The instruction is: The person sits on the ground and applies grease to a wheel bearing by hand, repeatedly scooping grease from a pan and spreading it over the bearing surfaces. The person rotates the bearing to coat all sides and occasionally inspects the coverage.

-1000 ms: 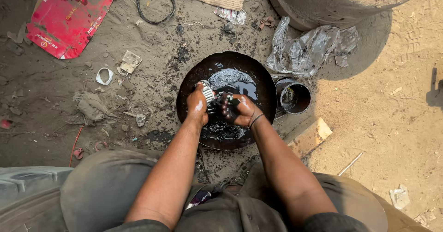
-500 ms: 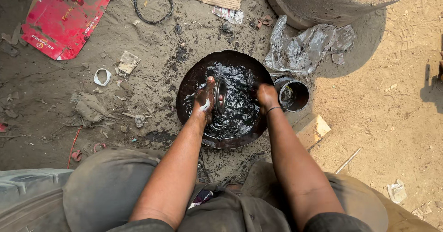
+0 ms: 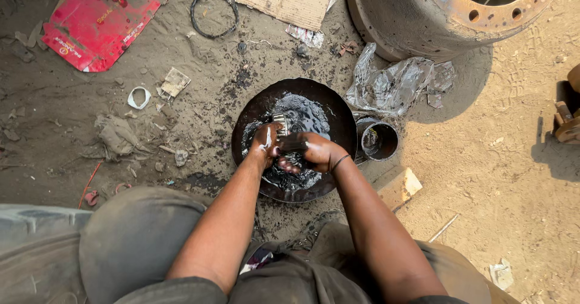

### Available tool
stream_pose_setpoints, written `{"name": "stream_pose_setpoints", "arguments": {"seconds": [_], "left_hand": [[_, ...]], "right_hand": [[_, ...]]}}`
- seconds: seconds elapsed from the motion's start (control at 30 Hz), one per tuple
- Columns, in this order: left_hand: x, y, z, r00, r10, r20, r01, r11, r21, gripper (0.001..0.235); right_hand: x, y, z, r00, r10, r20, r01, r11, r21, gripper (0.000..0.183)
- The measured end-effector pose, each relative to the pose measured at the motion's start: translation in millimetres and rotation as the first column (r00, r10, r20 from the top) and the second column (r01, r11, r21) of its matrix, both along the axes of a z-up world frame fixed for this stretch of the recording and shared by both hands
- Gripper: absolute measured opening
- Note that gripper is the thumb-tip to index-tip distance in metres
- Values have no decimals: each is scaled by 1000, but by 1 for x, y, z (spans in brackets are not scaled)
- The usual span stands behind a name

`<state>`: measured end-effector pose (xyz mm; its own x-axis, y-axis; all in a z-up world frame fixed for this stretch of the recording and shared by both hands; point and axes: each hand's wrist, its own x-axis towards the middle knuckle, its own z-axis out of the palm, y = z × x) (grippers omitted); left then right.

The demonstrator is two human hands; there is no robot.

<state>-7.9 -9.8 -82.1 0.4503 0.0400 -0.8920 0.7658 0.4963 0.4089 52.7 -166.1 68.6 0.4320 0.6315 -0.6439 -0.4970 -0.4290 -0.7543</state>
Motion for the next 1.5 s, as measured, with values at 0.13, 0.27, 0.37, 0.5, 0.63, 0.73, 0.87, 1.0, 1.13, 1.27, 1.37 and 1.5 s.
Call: {"name": "stream_pose_setpoints", "arguments": {"seconds": [0.13,0.27,0.37,0.5,0.63,0.73,0.87,1.0,1.13,1.27,1.37,1.5], "left_hand": [[18,-9,-25,984,41,173,-10,984,-177,61],[39,-25,-17,811,202,549,-47,958,-283,72],[40,-37,31,817,92,570,-11,989,-145,64],[24,-34,131,713,-134,688,84,991,106,74],[-2,-24,212,561,-598,573,147,752,643,80],[-19,-26,243,722,-425,546,90,840,535,80],[-30,-19,260,636,-402,659,69,880,470,85],[-36,-26,268,674,-361,645,35,887,461,79],[-38,-14,278,600,-243,762,13,955,295,85],[-45,-9,288,513,-421,748,-20,865,501,86],[-51,-12,287,611,-310,728,90,941,326,80],[-43,-9,281,528,-326,784,28,930,368,90]], "right_hand": [[-16,30,68,791,393,468,-265,911,-316,32],[-46,37,82,339,432,836,67,875,-479,35],[-57,20,86,-37,323,946,293,908,-299,47],[-36,0,112,138,325,936,390,851,-353,56],[-12,-5,136,813,236,533,195,752,-630,61],[-33,3,140,697,435,570,259,589,-766,63],[-55,12,176,141,587,797,358,721,-593,69],[-35,12,226,863,330,381,88,645,-759,83],[-70,33,219,459,767,449,161,425,-891,58],[-62,25,230,391,515,763,251,738,-627,70],[-48,21,248,845,352,403,51,697,-715,68],[-72,37,241,663,623,415,139,443,-886,67]]}}
